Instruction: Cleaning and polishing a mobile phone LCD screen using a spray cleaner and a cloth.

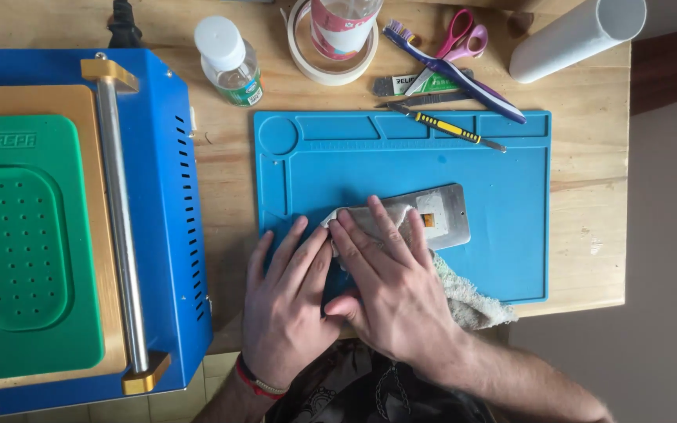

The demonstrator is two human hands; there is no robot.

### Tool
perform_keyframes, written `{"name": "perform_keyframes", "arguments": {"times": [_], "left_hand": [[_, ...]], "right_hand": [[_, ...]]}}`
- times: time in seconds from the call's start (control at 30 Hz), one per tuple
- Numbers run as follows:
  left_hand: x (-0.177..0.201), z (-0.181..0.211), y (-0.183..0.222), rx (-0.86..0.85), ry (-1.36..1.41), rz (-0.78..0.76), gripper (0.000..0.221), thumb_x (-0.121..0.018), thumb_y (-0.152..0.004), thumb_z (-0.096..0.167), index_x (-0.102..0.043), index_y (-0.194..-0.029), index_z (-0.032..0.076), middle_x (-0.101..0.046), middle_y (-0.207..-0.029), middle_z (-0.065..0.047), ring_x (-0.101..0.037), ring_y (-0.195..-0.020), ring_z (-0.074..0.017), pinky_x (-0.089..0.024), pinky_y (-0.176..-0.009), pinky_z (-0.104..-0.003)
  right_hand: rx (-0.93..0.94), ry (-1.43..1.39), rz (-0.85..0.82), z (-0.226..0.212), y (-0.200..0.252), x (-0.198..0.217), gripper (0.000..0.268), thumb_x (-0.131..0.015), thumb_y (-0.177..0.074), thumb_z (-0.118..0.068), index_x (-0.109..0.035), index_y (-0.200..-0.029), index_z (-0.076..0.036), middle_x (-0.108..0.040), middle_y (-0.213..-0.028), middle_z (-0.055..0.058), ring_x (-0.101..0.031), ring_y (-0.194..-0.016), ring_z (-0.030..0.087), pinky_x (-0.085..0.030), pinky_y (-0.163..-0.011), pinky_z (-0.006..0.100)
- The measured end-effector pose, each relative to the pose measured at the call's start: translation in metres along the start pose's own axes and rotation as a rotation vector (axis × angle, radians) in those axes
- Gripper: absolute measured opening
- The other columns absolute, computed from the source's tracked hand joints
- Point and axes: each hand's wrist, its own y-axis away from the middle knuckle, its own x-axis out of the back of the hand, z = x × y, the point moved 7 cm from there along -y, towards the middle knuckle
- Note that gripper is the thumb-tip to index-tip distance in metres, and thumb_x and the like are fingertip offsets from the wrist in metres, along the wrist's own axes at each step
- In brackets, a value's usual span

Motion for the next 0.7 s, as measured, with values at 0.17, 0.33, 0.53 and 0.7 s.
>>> {"name": "perform_keyframes", "arguments": {"times": [0.17, 0.33, 0.53, 0.7], "left_hand": [[0.001, -0.001, 0.000, 0.002, -0.005, 0.016, 0.046, -0.080, -0.098, 0.036, -0.076, -0.127, 0.000, -0.069, -0.148, -0.013, -0.059, -0.147, -0.0363, -0.045, -0.121, -0.065], [0.004, 0.002, -0.003, -0.014, -0.002, 0.032, 0.040, -0.063, -0.094, 0.018, -0.075, -0.128, 0.001, -0.069, -0.143, -0.014, -0.061, -0.144, -0.0371, -0.046, -0.119, -0.064], [0.003, 0.002, -0.002, -0.003, -0.009, 0.028, 0.059, -0.064, -0.107, 0.055, -0.076, -0.125, -0.001, -0.069, -0.145, -0.014, -0.061, -0.145, -0.0368, -0.045, -0.119, -0.064], [0.003, 0.004, -0.002, 0.001, -0.002, 0.040, 0.040, -0.069, -0.096, 0.029, -0.074, -0.127, 0.003, -0.069, -0.144, -0.013, -0.061, -0.145, -0.0358, -0.044, -0.121, -0.063]], "right_hand": [[-0.170, 0.141, 0.003, 0.023, 0.000, 0.002, 0.102, -0.011, -0.105, -0.077, -0.049, -0.167, -0.007, -0.052, -0.172, 0.013, -0.023, -0.168, 0.045, -0.006, -0.128, 0.080], [-0.033, 0.129, -0.023, 0.005, -0.008, -0.011, 0.107, -0.010, -0.098, -0.082, -0.047, -0.169, -0.011, -0.046, -0.177, 0.007, -0.027, -0.168, 0.045, -0.016, -0.129, 0.078], [-0.124, 0.174, -0.058, 0.021, 0.007, -0.007, 0.111, -0.006, -0.099, -0.083, -0.042, -0.171, -0.007, -0.040, -0.179, 0.010, -0.018, -0.170, 0.041, -0.013, -0.126, 0.083], [-0.030, 0.061, 0.012, 0.017, -0.010, 0.005, 0.093, -0.014, -0.108, -0.071, -0.052, -0.166, -0.009, -0.057, -0.169, 0.009, -0.030, -0.166, 0.043, -0.008, -0.128, 0.080]]}}
